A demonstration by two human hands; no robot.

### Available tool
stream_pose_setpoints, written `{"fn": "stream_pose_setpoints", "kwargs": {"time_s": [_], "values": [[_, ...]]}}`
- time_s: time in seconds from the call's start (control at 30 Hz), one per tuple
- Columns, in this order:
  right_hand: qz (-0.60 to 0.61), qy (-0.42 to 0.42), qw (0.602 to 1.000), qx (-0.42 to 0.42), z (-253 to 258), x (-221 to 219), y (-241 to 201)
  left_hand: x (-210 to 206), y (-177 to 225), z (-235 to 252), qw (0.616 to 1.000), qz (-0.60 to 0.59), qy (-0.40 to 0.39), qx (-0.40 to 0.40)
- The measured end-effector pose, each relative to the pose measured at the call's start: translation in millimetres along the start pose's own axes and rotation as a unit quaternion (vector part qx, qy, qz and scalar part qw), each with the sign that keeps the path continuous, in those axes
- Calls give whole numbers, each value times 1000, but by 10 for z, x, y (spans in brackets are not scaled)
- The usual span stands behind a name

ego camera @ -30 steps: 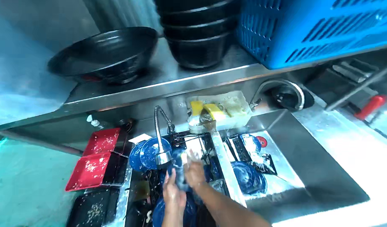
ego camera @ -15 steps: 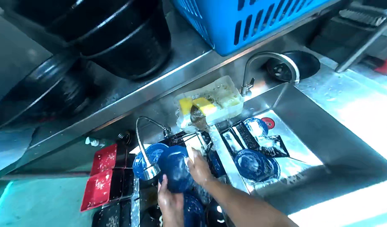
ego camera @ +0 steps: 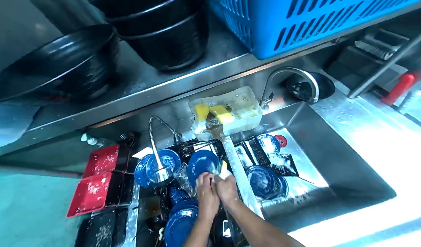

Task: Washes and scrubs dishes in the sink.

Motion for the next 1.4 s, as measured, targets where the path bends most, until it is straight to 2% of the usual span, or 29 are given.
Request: {"fn": "stream_pose_setpoints", "kwargs": {"time_s": [0.07, 0.13, 0.2, 0.3, 0.37, 0.4, 0.47, 0.53, 0.6, 0.7, 0.8, 0.87, 0.9, 0.97, 1.0, 1.07, 1.13, 1.23, 1.3, 1.4], "values": [[14, -26, 999, -18, -50, -23, -30, 115, -121, 147, 1000, 9, -7, -5], [18, -70, 997, -32, -189, -131, -40, 267, -280, 304, 998, 32, 0, 46], [37, -77, 996, -17, -193, -241, -8, 236, -235, 319, 999, 10, -41, 28], [52, -22, 998, -19, -14, -110, 52, 87, -143, 137, 982, 3, -183, -57], [54, 44, 997, -22, 67, 209, 61, 147, -318, 60, 974, 71, -206, -55], [61, 89, 994, -16, 112, 430, 68, 206, -478, 65, 979, 100, -179, -18], [107, 181, 977, -21, 159, 925, 128, 283, -812, 62, 980, 114, -118, 114], [168, 247, 953, -56, 225, 1360, 360, 211, -984, 71, 965, 103, -110, 214], [218, 255, 936, -109, 273, 1625, 720, 99, -950, 132, 951, 124, -116, 257], [261, 190, 923, -210, 283, 1709, 1204, -19, -848, 266, 929, 159, -140, 302], [178, 140, 944, -238, 178, 1582, 1201, -50, -781, 386, 921, 174, -182, 298], [37, 157, 970, -180, 68, 1535, 941, 35, -725, 419, 931, 142, -177, 285], [-37, 173, 975, -134, 11, 1496, 742, 138, -720, 428, 940, 94, -148, 291], [-128, 172, 976, -40, -153, 1269, 273, 338, -825, 413, 944, -67, -68, 316], [-142, 145, 979, 0, -212, 1089, 109, 363, -921, 371, 929, -183, -29, 321], [-125, 49, 990, 38, -255, 633, -8, 358, -966, 204, 855, -414, 14, 313], [-97, -36, 994, 46, -303, 91, -61, 314, -850, 47, 786, -538, 18, 303], [-106, -124, 984, 72, -527, -635, -104, 231, -604, -127, 738, -599, -25, 308], [-149, -108, 976, 114, -540, -875, -154, 295, -448, -213, 700, -627, -3, 340], [-169, -79, 971, 148, -520, -1000, -319, 433, -403, -332, 703, -625, -30, 339]]}}
Point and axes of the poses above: each hand's wrist, its own z-axis towards the middle knuckle, its own x-axis out of the back of the hand, y = z × x, the point moved 7 cm from there along z, towards the middle knuckle
